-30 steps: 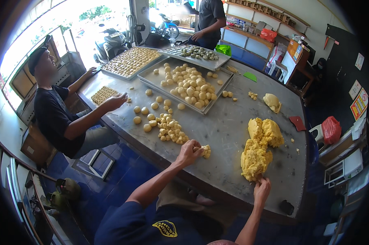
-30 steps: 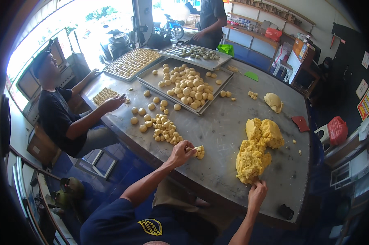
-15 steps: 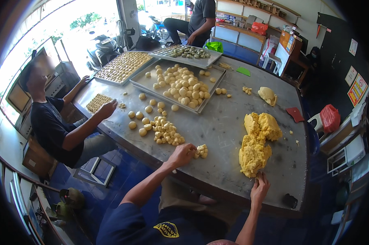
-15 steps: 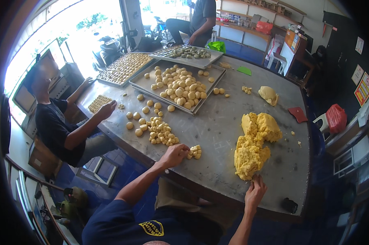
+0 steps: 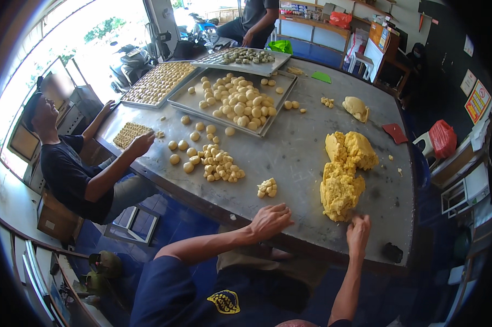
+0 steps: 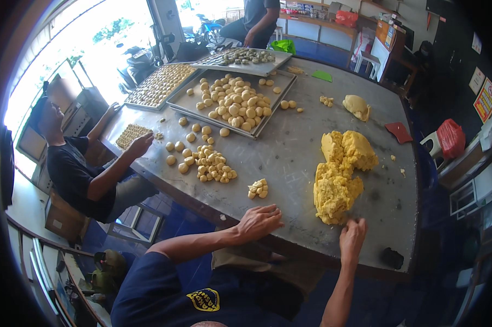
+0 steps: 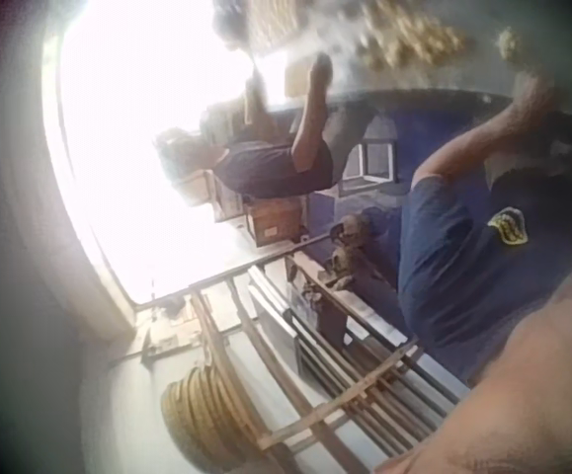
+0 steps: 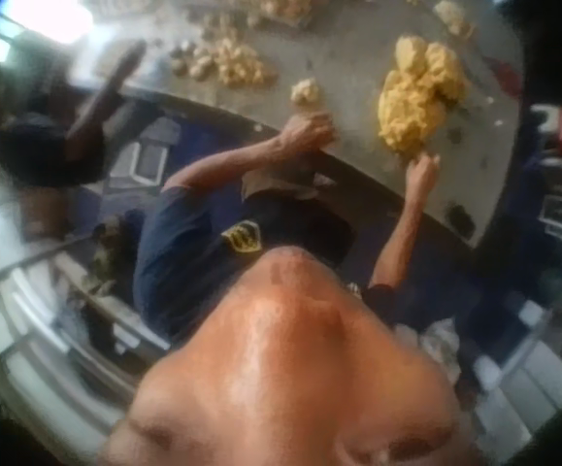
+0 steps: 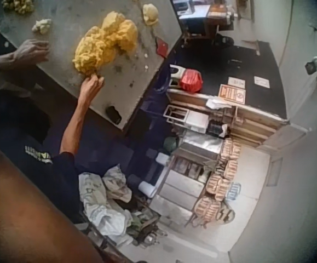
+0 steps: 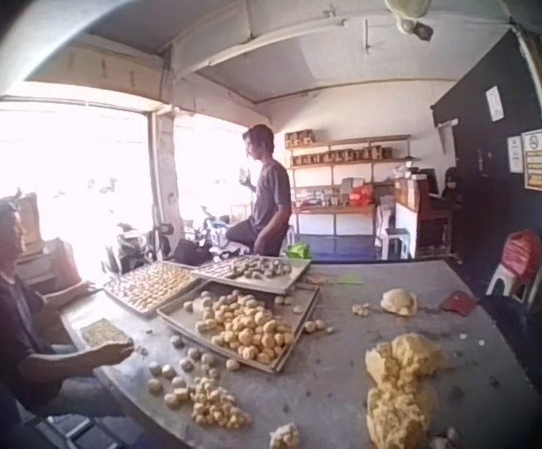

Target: The person shapes portions of dough by hand on a metal table, places the shaped pieces onto a tray, and later uses a red scraper to gather and flatten more dough on the table.

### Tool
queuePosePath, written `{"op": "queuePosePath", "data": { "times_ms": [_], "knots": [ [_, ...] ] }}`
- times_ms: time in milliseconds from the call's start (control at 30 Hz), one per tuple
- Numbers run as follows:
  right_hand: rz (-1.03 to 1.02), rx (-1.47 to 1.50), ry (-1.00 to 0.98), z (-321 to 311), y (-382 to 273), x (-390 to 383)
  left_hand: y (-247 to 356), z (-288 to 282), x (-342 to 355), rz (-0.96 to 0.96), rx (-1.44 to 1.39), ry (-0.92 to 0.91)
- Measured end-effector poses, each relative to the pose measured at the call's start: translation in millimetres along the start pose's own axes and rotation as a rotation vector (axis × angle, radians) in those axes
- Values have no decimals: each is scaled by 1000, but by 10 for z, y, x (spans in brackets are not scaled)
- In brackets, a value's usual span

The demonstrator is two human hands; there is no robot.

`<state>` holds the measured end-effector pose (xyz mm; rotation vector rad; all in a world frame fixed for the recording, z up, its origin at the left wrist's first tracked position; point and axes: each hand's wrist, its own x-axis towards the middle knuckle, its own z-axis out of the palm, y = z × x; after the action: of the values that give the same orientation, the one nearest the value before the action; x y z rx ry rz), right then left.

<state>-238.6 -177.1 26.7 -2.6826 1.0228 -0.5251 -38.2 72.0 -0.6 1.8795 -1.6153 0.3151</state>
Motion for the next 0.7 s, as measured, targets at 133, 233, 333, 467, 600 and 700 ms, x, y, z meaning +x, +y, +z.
{"op": "queuePosePath", "data": {
  "times_ms": [133,233,333,467,600,700],
  "knots": [
    [56,103,118,162,196,-22,13,2,613,-203,150,-218],
    [51,-29,187,166,-123,-231,-164,546,500,-119,203,-31],
    [-45,11,136,163,-6,-379,-291,578,639,-25,173,-13],
    [69,268,136,105,32,-185,-370,537,703,-6,67,-94],
    [6,135,186,229,109,-117,-275,644,693,227,178,-12],
    [-37,83,61,109,40,-27,-300,525,780,-17,114,-9]
  ]
}}
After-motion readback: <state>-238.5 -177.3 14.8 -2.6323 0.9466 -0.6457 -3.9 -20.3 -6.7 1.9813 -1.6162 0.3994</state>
